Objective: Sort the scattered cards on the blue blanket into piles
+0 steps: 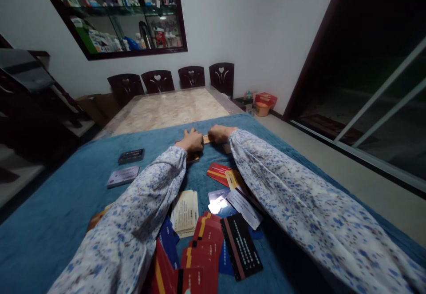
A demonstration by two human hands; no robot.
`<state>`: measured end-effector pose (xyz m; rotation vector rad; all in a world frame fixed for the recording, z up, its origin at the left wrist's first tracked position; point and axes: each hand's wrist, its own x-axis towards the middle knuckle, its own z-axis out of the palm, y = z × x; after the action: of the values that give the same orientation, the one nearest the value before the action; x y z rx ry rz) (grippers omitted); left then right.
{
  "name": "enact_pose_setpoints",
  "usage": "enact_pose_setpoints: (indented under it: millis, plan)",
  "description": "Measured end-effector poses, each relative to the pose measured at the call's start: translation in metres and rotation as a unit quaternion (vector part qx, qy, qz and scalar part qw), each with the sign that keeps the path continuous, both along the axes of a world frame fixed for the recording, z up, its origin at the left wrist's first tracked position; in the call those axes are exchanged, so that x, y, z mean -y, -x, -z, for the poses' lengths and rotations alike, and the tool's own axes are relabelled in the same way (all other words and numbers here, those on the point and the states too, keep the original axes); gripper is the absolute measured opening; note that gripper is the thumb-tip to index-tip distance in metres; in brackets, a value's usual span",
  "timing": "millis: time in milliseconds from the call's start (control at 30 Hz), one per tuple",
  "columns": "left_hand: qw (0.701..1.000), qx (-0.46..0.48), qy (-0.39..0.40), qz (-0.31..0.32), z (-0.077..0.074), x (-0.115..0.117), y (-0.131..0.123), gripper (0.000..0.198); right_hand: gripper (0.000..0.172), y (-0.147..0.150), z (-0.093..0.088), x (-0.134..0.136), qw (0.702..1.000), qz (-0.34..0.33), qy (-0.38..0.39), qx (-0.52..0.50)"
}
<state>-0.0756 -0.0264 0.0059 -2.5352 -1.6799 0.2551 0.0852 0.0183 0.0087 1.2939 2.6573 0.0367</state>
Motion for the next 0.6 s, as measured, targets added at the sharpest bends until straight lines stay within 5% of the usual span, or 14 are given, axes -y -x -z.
enact_pose_setpoints:
  millis: [600]
  plan:
    - [0.999, -0.004, -0.027, 0.033, -0.003, 0.01, 0.0, 0.041, 0.04, -0.018, -0.026, 0.036, 0.996, -0.043, -0.072, -0.024]
